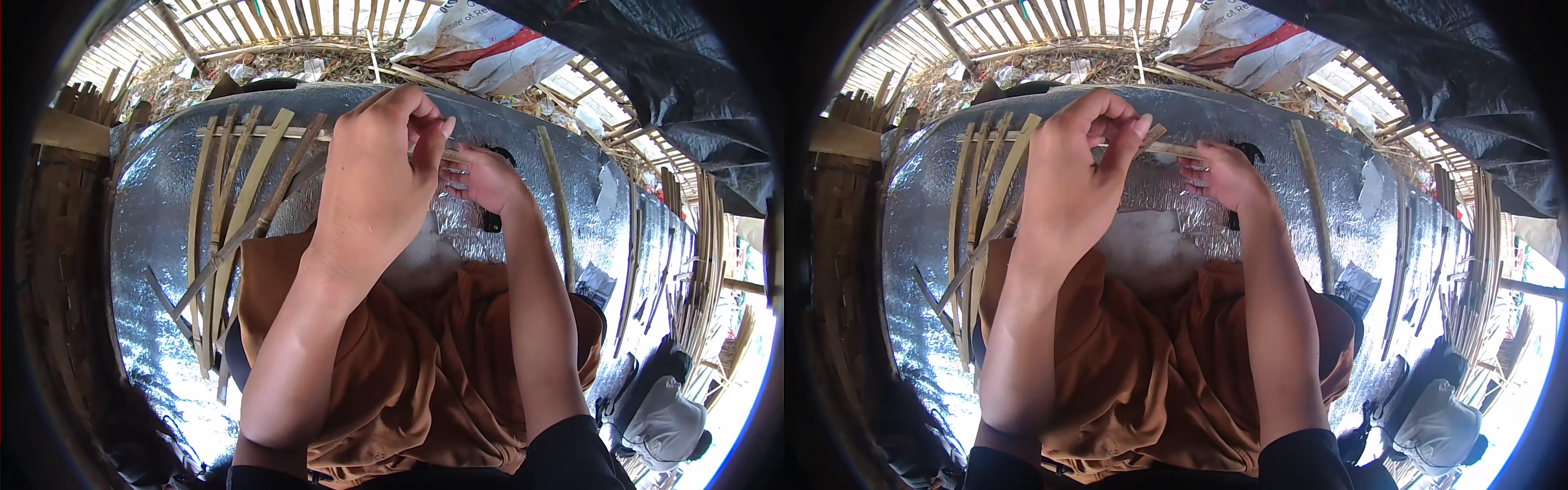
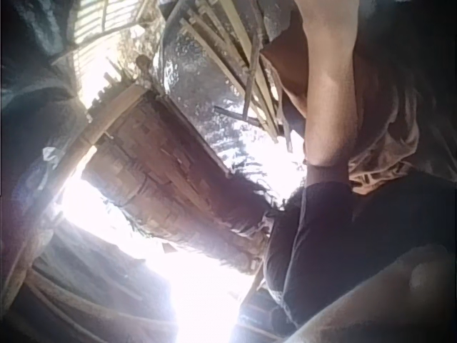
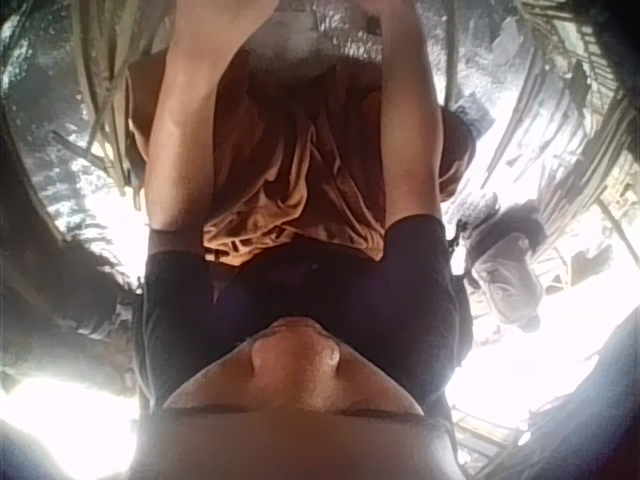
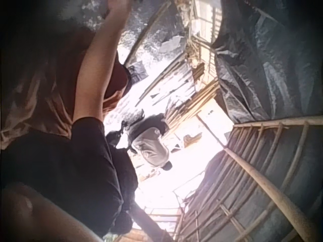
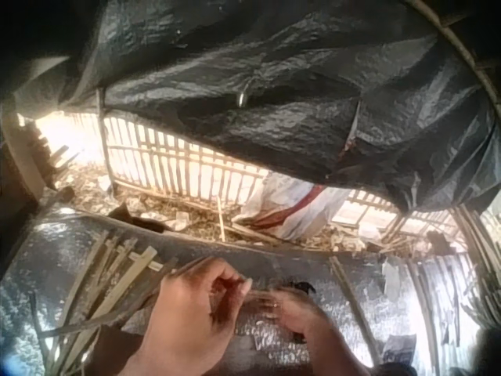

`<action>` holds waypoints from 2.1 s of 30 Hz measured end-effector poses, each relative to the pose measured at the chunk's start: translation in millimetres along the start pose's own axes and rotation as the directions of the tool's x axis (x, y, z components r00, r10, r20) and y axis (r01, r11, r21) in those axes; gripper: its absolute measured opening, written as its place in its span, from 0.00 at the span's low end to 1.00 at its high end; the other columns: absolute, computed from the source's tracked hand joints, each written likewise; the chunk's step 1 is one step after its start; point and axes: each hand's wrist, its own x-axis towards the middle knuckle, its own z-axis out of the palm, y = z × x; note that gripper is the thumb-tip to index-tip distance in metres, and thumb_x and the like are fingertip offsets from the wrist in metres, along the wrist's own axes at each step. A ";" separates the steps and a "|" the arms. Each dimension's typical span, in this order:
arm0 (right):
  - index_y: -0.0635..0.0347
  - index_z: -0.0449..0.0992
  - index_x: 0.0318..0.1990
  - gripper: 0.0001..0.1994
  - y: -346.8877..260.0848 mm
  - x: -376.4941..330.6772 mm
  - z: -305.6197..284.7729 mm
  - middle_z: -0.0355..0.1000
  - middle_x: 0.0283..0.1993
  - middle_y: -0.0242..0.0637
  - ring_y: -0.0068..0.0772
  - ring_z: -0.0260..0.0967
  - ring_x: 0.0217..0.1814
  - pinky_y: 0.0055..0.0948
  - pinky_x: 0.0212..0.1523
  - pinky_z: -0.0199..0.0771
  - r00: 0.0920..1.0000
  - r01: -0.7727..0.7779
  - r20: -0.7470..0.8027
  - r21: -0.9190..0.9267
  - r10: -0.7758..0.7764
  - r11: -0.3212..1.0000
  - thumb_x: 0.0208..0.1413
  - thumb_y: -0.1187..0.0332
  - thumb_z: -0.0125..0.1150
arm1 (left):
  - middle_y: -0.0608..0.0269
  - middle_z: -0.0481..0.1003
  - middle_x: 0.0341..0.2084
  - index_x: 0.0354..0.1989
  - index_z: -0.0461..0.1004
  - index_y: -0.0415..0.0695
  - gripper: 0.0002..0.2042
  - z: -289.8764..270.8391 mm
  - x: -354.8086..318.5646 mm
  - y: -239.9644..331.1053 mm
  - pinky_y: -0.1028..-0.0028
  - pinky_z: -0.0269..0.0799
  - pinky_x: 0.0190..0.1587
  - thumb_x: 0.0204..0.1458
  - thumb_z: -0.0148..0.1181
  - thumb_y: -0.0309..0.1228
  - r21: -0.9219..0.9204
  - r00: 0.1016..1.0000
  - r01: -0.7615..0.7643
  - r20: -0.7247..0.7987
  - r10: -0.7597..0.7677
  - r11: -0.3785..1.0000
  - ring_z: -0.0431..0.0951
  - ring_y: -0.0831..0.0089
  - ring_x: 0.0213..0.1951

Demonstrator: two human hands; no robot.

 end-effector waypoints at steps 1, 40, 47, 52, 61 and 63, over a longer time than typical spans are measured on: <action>0.54 0.72 0.52 0.11 -0.6 2.0 -4.9 0.75 0.48 0.35 0.33 0.72 0.51 0.39 0.50 0.72 1.000 0.003 -0.003 -0.003 -0.003 1.000 0.69 0.60 0.55 | 0.53 0.80 0.26 0.33 0.76 0.35 0.08 0.8 0.2 -0.7 0.70 0.74 0.36 0.58 0.66 0.27 0.014 1.000 0.001 -0.011 0.000 1.000 0.79 0.66 0.28; 0.64 0.72 0.59 0.26 11.9 -403.3 281.4 0.75 0.45 0.44 0.42 0.74 0.48 0.38 0.46 0.75 0.719 0.415 0.675 -0.610 -0.169 -0.675 0.60 0.55 0.64 | 0.47 0.80 0.26 0.32 0.77 0.36 0.06 6.3 -10.5 -21.2 0.61 0.76 0.36 0.56 0.66 0.27 0.249 0.993 -0.113 0.009 0.114 0.962 0.83 0.53 0.31; 0.62 0.75 0.53 0.24 69.4 -412.5 324.5 0.77 0.42 0.45 0.43 0.76 0.45 0.39 0.44 0.76 0.315 0.826 0.892 -0.426 -0.326 -0.369 0.60 0.51 0.63 | 0.48 0.80 0.25 0.33 0.78 0.38 0.08 5.1 -27.8 -33.2 0.59 0.76 0.36 0.56 0.67 0.31 0.259 0.992 -0.092 0.111 0.065 0.961 0.82 0.50 0.31; 0.61 0.78 0.48 0.23 122.3 -398.8 358.2 0.78 0.41 0.45 0.44 0.77 0.43 0.40 0.42 0.78 0.071 0.995 0.885 -0.097 -0.460 -0.032 0.60 0.48 0.63 | 0.47 0.81 0.29 0.34 0.79 0.40 0.08 -1.6 -26.0 -43.2 0.57 0.77 0.39 0.56 0.66 0.32 0.233 0.992 -0.052 0.122 0.024 0.971 0.83 0.49 0.35; 0.59 0.82 0.41 0.25 171.3 -409.3 379.2 0.80 0.38 0.47 0.46 0.79 0.39 0.41 0.40 0.80 0.056 0.943 0.947 0.055 -0.317 0.330 0.60 0.43 0.62 | 0.49 0.81 0.25 0.32 0.79 0.38 0.09 -14.9 -36.9 -34.6 0.60 0.77 0.36 0.55 0.68 0.31 0.220 0.996 -0.043 0.081 0.026 0.975 0.83 0.52 0.31; 0.60 0.81 0.38 0.22 191.4 -413.9 376.3 0.79 0.37 0.45 0.45 0.79 0.38 0.40 0.38 0.79 0.034 0.940 0.839 0.158 -0.543 0.303 0.63 0.47 0.60 | 0.49 0.81 0.25 0.32 0.81 0.37 0.09 -12.2 -37.8 -22.5 0.64 0.77 0.35 0.53 0.70 0.32 0.176 0.997 -0.026 0.083 0.011 0.984 0.84 0.58 0.29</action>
